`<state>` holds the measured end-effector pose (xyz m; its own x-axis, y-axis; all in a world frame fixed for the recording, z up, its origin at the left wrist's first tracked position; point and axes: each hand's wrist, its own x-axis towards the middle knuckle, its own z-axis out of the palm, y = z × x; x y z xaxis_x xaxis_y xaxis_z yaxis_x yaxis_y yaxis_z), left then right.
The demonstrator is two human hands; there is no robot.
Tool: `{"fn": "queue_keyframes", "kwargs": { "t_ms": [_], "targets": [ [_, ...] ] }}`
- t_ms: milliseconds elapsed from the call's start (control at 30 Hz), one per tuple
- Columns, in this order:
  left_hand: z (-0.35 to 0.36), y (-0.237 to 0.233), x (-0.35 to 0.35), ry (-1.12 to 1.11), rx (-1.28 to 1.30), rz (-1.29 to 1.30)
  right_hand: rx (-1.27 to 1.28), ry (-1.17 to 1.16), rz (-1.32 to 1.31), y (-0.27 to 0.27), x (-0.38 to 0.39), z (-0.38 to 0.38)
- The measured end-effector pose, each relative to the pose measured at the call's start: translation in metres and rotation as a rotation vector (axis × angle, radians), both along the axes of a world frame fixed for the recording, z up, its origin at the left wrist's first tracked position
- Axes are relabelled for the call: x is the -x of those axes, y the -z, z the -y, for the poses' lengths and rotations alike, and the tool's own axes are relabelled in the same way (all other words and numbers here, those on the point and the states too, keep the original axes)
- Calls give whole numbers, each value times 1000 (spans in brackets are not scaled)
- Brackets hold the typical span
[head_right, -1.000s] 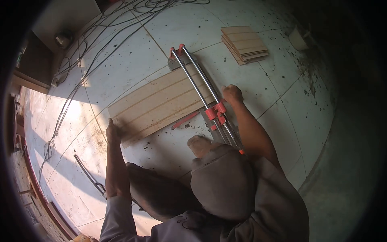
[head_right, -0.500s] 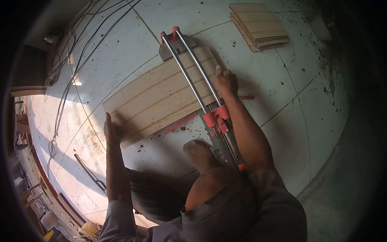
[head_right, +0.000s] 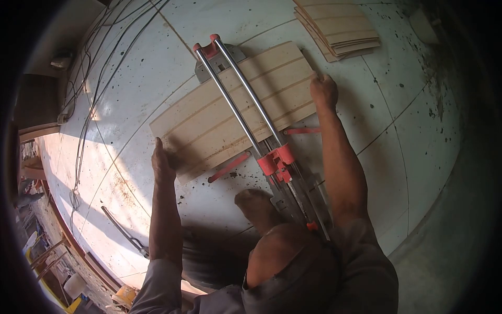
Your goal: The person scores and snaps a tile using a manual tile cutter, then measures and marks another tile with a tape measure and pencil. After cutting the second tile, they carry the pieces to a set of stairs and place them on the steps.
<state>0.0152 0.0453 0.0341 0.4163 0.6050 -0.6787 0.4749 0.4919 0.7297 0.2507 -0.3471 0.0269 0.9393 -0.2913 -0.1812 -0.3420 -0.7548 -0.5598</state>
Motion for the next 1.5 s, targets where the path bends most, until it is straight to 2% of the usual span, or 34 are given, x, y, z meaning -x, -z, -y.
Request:
{"fn": "queue_keyframes", "kwargs": {
  "t_ms": [67, 133, 267, 433, 533, 767, 833, 1500],
  "targets": [
    [1, 3, -2, 5, 9, 9, -14, 17, 20, -3, -3, 0],
    [3, 10, 1, 56, 32, 128, 25, 39, 19, -4, -6, 2],
    [4, 21, 1, 111, -26, 44, 17, 54, 58, 4, -13, 12],
    [13, 17, -7, 70, 65, 145, 84, 56, 49, 12, -18, 18],
    [11, 18, -7, 54, 88, 113, 94, 53, 60, 12, -19, 18],
    [16, 31, -2, -68, 85, 199, 47, 15, 101, 17, -22, 17],
    [6, 35, 1, 29, 90, 172, 76, 16, 98, 13, -20, 14],
    [8, 35, -1, -11, -46, 191, 129, 28, 127, 17, -16, 9]
  ]
}}
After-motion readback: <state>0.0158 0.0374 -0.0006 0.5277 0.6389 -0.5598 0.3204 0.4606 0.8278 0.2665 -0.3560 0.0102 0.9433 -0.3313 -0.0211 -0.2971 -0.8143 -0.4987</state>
